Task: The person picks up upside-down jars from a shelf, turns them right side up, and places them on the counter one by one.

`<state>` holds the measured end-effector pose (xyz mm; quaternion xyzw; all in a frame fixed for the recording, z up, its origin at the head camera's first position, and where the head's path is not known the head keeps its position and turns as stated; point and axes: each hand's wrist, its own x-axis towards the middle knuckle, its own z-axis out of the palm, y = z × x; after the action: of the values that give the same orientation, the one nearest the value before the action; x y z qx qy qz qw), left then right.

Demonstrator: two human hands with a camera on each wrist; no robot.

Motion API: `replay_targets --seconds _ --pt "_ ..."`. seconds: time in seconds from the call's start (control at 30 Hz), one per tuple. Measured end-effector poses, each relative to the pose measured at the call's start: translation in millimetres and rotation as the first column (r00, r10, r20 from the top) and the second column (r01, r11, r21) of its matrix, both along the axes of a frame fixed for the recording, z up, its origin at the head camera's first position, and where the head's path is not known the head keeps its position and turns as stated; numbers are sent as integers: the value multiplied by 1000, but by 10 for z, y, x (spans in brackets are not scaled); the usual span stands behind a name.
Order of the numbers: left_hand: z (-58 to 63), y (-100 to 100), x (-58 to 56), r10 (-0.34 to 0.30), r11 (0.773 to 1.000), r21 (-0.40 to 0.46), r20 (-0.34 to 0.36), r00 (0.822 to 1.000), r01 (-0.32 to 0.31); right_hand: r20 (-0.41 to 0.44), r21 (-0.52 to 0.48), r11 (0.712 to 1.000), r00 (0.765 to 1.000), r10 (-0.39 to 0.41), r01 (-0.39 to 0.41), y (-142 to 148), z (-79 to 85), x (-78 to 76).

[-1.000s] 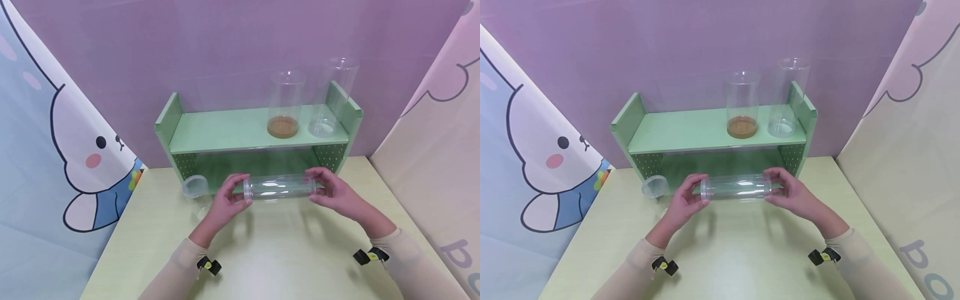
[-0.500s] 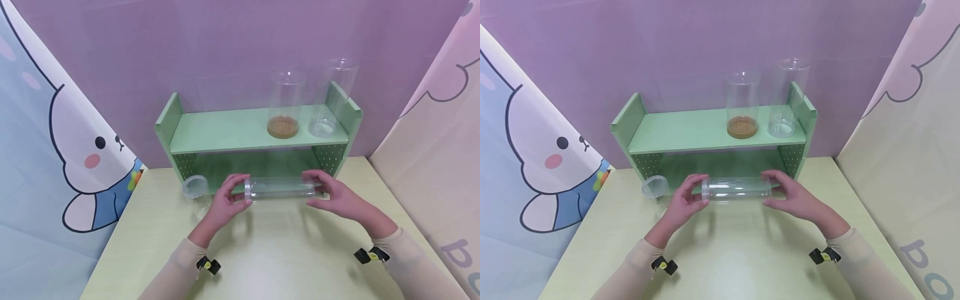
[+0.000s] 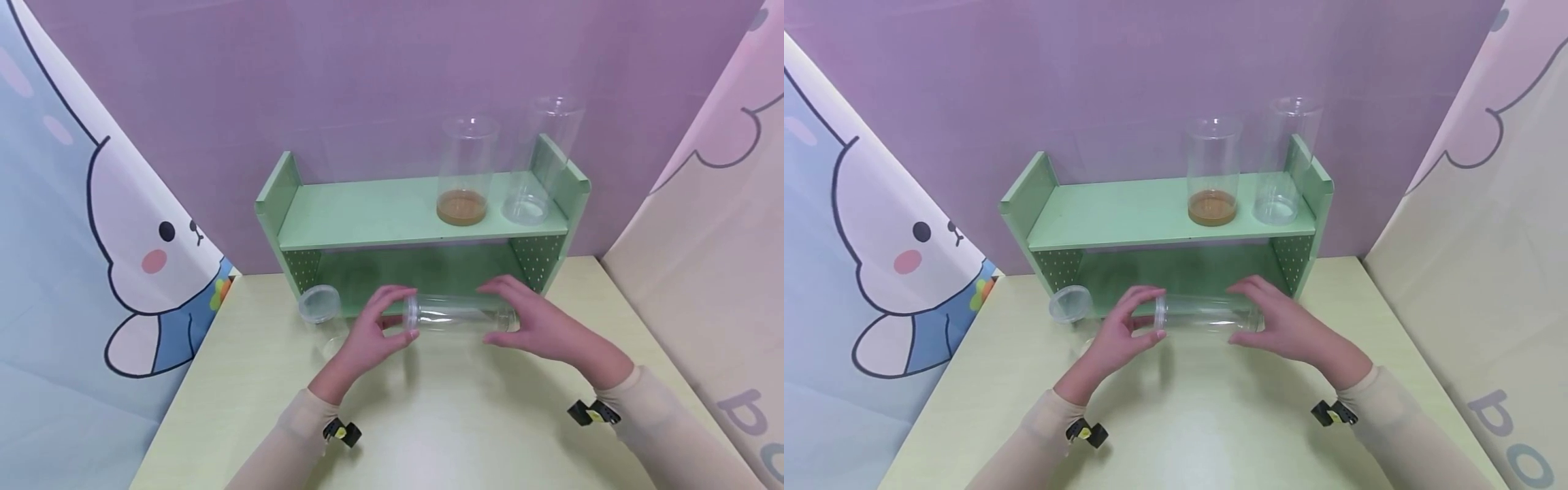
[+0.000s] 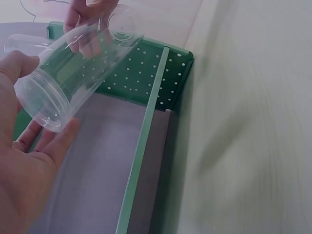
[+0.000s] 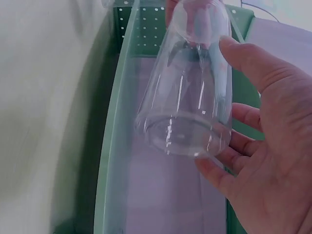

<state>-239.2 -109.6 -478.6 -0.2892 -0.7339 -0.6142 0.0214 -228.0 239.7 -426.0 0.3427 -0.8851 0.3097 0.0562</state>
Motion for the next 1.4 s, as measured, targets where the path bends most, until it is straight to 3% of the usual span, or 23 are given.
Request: replay_targets --seconds 0.33,0.63,1.17,1.4 --pt "-2 28 -3 -7 1000 -30 -39 999 6 -114 70 997 993 37 -29 -174 -24 -20" --pt "40 46 24 -17 1000 -25 -40 999 16 -169 118 993 985 18 2 -215 -48 -36" --pt "28 50 20 -24 997 -76 -87 996 18 -129 184 982 991 -18 42 -255 -82 -3" --pt "56 57 40 -11 996 -93 -91 996 3 -102 169 985 995 -22 39 -271 -141 -4"
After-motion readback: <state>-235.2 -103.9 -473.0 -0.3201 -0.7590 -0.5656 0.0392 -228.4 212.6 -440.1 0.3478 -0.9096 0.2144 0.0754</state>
